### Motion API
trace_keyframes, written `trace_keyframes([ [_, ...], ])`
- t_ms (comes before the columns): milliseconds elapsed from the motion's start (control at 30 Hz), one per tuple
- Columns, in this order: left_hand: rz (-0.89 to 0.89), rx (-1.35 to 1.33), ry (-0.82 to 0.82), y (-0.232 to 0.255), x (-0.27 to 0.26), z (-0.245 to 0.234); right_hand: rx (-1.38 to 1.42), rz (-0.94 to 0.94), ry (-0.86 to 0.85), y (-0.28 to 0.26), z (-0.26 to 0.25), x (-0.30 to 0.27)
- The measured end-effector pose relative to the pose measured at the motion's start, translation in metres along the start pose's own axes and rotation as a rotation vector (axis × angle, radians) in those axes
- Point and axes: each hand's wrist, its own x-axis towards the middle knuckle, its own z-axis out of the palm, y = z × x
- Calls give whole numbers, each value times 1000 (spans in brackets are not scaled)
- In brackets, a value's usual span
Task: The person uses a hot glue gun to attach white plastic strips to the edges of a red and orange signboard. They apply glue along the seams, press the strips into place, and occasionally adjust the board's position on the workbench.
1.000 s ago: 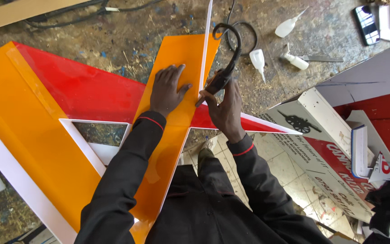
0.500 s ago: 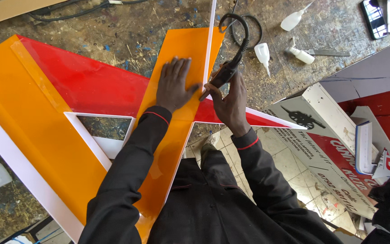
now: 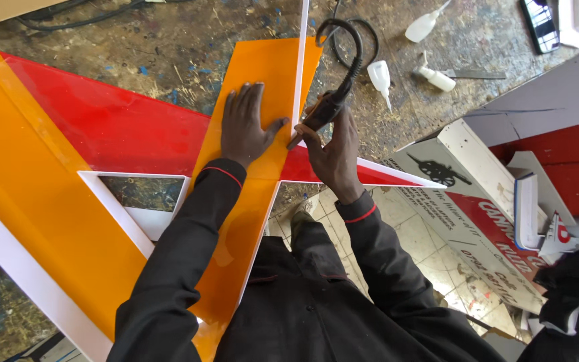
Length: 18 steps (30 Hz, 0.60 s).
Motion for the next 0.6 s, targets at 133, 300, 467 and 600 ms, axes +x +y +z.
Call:
trace_keyframes([
  [133, 51, 158, 23, 2, -2, 0, 43, 6, -9, -1, -1, 0],
  [300, 92, 242, 27, 4, -4, 3, -2, -29, -2, 0, -2, 0],
  [467, 87, 102, 87, 3, -3, 1, 7, -18, -1, -5, -2, 1],
  [600, 84, 113, -16, 3, -3, 3, -14, -41, 12, 5, -1, -2],
])
